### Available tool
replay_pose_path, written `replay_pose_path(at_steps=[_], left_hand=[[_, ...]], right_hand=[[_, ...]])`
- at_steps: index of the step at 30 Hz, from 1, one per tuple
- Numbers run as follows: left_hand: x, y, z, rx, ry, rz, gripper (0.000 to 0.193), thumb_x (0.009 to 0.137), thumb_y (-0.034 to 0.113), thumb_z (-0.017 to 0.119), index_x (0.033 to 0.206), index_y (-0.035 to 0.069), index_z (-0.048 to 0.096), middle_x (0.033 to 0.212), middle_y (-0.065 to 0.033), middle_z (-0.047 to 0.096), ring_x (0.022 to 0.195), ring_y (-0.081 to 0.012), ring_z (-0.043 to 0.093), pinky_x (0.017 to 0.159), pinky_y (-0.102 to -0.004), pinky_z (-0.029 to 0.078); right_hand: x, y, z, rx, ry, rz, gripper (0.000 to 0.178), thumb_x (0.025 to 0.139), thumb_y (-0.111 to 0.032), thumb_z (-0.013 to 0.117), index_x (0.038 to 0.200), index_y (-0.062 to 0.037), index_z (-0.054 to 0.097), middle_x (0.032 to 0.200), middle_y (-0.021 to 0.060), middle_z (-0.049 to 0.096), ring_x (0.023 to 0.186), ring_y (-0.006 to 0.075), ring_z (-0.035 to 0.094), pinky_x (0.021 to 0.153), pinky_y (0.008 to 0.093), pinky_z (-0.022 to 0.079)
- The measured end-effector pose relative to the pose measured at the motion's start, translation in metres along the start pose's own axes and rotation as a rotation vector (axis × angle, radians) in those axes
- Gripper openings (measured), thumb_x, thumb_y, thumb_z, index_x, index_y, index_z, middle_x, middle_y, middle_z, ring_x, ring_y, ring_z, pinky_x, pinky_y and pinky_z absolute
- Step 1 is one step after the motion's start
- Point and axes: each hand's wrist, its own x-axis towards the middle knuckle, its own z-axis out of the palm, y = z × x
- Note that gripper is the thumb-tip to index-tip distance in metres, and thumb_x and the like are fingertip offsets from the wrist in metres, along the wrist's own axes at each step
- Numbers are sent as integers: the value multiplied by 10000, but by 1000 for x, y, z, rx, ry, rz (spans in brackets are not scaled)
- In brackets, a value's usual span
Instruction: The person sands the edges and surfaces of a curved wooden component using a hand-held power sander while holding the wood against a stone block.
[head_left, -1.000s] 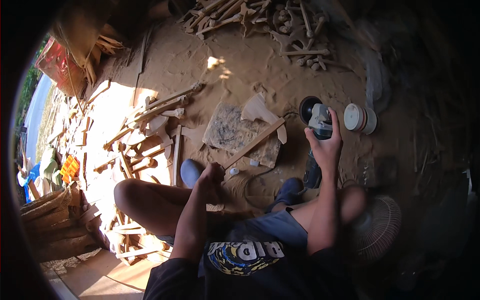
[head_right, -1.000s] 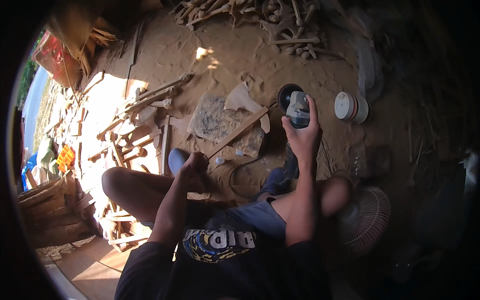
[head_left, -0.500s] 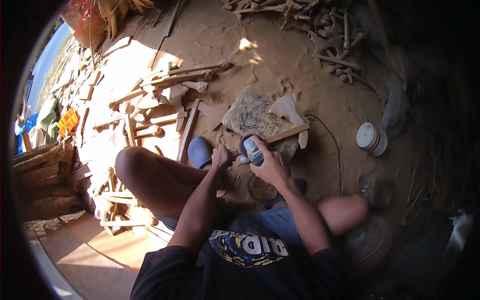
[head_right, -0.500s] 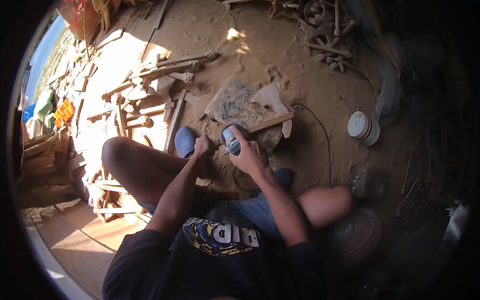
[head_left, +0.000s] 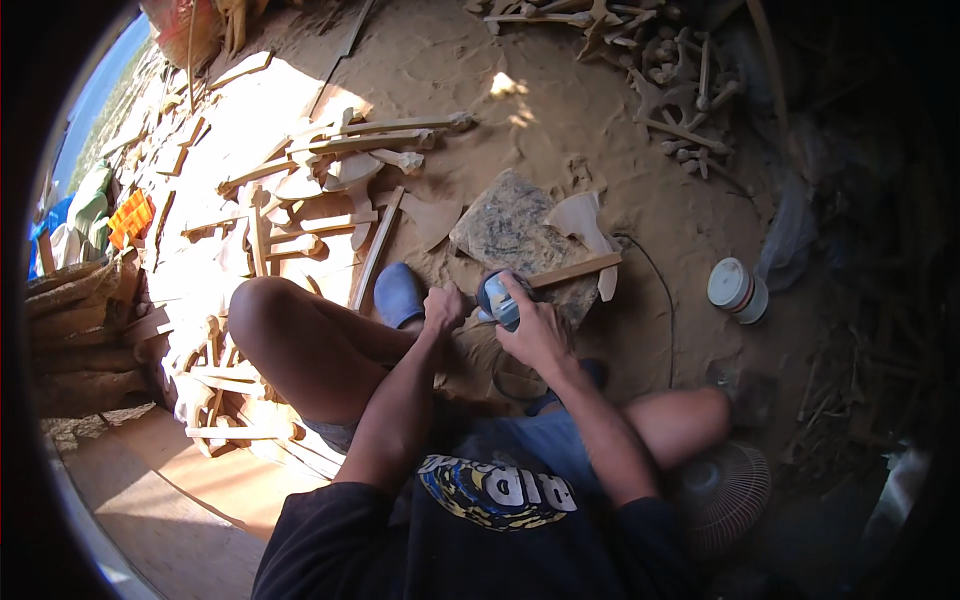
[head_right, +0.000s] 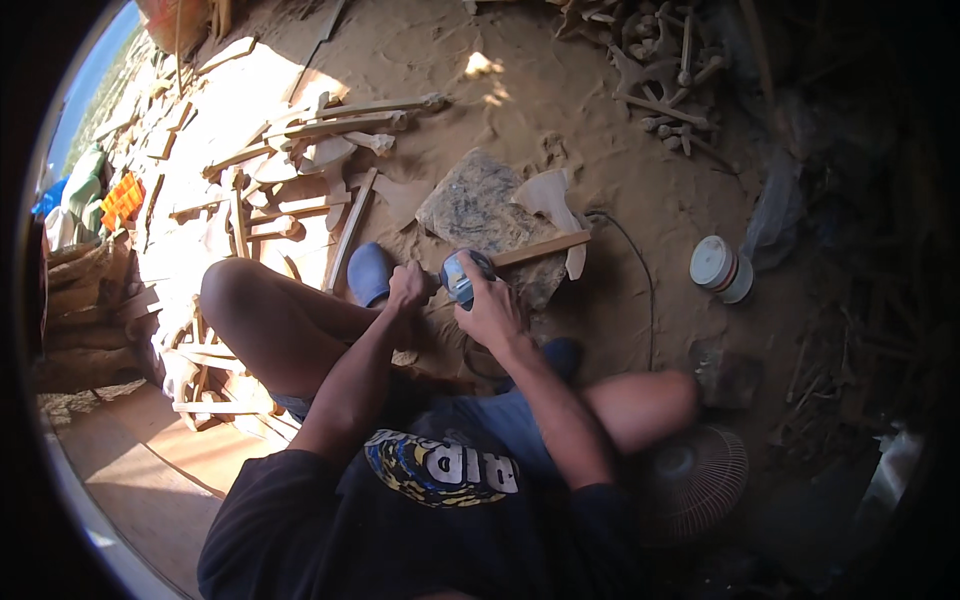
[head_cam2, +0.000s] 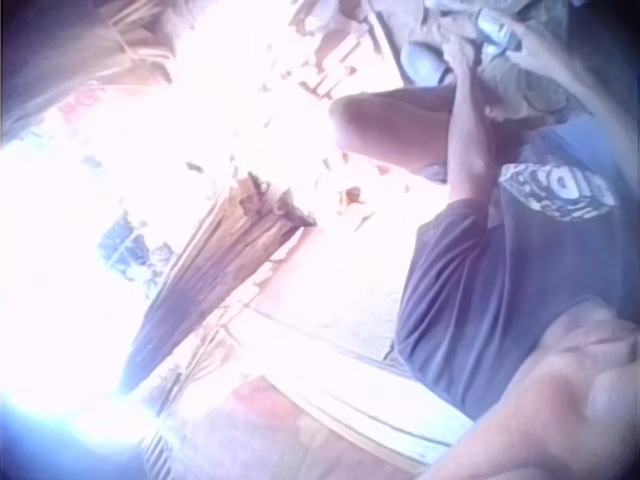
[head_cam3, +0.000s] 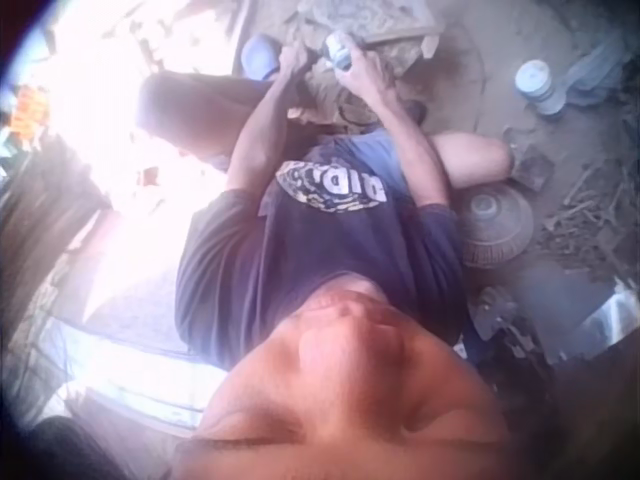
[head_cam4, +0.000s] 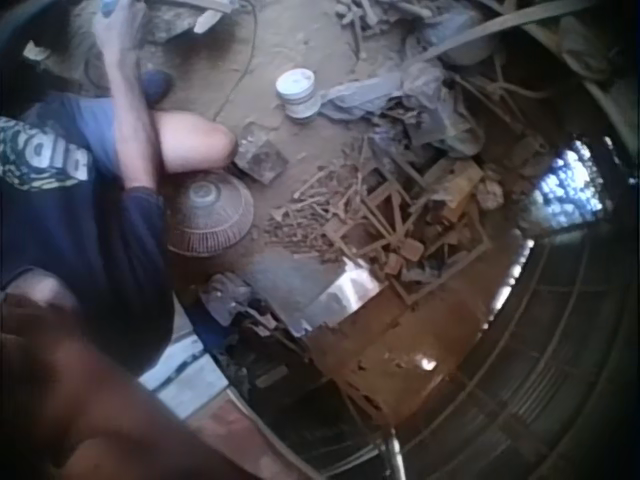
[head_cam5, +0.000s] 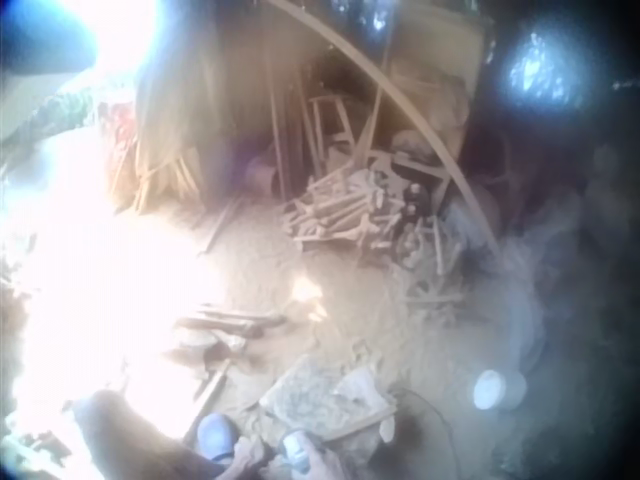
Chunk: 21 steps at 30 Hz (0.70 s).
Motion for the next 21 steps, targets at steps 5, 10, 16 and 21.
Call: replay_pose_path(at_steps=[5, 10, 16, 21], left_hand=[[-11, 17, -3, -19, -18, 9, 580, 979, 367, 496, 872, -143, 752, 791, -268, 762, 757, -385, 782, 730, -490, 607], [-11, 10, -18, -79, 11, -5, 565, 966, 360, 514, 887, -142, 761, 802, -265, 770, 758, -371, 784, 740, -472, 615], [-34, 47, -11, -60, 58, -79, 582, 975, 367, 505, 893, -149, 762, 809, -271, 770, 756, -366, 787, 743, -462, 622], [-19, 21, -22, 20, 113, -2, 603, 992, 383, 495, 873, -143, 764, 802, -260, 771, 751, -351, 785, 739, -458, 621]], right_hand=[[-1, 30, 1, -2, 84, 77, 865, 843, -217, 810, 1628, -289, 454, 1072, 335, 749, 1020, 550, 712, 908, 641, 564], [3, 59, -20, -24, 259, 121, 866, 848, -205, 819, 1633, -273, 459, 1236, 296, 745, 1135, 521, 705, 983, 605, 566], [9, 108, -46, -21, 370, 246, 874, 840, -214, 836, 1630, -234, 464, 1260, 289, 743, 1135, 496, 718, 968, 569, 582], [13, 62, -16, 56, 181, 104, 894, 850, -221, 817, 1657, -268, 437, 1154, 319, 755, 1074, 540, 715, 963, 597, 570]])
